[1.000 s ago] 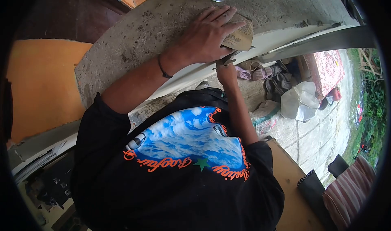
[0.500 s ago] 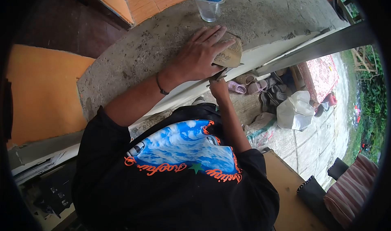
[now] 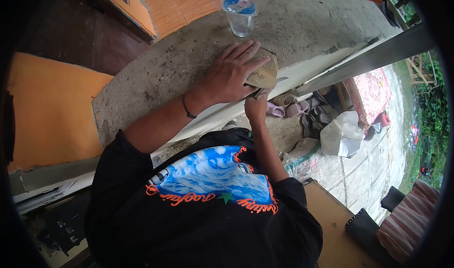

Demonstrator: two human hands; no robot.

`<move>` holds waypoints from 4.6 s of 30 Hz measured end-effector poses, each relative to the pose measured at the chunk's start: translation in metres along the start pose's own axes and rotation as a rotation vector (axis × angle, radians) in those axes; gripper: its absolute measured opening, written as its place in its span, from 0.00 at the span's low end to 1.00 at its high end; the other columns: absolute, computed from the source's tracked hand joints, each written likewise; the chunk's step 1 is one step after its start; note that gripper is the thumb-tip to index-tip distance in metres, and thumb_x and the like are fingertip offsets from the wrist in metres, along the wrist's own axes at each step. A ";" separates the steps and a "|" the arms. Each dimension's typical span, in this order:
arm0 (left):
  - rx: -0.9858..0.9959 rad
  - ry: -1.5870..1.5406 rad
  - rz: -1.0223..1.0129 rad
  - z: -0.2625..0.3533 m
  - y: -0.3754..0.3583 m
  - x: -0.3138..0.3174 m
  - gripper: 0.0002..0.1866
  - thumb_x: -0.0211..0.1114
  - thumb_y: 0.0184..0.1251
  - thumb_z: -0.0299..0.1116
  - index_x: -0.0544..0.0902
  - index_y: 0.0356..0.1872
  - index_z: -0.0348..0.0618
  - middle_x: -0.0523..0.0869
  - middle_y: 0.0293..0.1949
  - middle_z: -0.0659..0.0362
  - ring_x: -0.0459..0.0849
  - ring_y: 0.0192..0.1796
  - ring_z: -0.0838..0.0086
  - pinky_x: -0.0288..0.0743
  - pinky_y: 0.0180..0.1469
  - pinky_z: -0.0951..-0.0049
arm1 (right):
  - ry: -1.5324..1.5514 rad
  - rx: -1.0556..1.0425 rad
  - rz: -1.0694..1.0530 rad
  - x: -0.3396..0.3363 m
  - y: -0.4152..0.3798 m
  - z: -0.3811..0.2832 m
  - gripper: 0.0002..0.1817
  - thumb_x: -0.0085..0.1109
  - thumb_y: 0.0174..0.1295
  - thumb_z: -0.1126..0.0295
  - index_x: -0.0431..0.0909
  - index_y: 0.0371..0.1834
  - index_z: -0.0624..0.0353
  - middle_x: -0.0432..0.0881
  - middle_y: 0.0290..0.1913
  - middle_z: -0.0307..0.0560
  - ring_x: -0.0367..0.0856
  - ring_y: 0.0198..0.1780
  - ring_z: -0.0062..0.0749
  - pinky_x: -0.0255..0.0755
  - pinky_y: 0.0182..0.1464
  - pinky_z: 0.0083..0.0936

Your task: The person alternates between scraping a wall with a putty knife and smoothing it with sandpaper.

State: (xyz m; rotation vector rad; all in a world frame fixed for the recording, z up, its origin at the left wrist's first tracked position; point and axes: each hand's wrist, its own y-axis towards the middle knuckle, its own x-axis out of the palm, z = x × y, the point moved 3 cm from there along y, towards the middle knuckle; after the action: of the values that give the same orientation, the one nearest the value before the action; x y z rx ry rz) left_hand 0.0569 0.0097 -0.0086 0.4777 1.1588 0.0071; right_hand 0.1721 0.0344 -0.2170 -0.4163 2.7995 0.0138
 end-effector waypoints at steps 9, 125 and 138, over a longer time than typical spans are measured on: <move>0.013 0.002 -0.005 0.000 0.001 0.000 0.36 0.68 0.48 0.39 0.69 0.62 0.48 0.62 0.66 0.44 0.58 0.69 0.58 0.47 0.71 0.59 | -0.076 0.199 0.027 -0.022 -0.007 -0.021 0.17 0.47 0.50 0.72 0.72 0.45 0.64 0.79 0.39 0.66 0.74 0.45 0.64 0.67 0.46 0.45; -0.315 -1.134 -0.161 0.004 0.015 -0.006 0.16 0.67 0.58 0.35 0.79 0.42 0.33 0.84 0.37 0.57 0.81 0.38 0.80 0.75 0.43 0.78 | 0.997 0.165 -0.217 -0.098 -0.042 -0.113 0.29 0.59 0.55 0.67 0.63 0.59 0.66 0.75 0.51 0.49 0.75 0.52 0.36 0.69 0.54 0.33; -0.290 -1.078 -0.140 0.003 0.013 0.001 0.13 0.65 0.61 0.35 0.82 0.38 0.34 0.85 0.32 0.61 0.80 0.31 0.84 0.75 0.37 0.80 | 0.330 0.077 0.142 -0.109 -0.041 -0.111 0.15 0.64 0.55 0.68 0.78 0.43 0.65 0.83 0.37 0.46 0.80 0.38 0.26 0.73 0.42 0.25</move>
State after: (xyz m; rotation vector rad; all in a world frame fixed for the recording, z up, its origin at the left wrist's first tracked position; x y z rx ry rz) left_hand 0.0630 0.0205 -0.0040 0.0873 0.1184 -0.1821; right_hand 0.2492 0.0199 -0.0768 -0.2162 3.1363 -0.1430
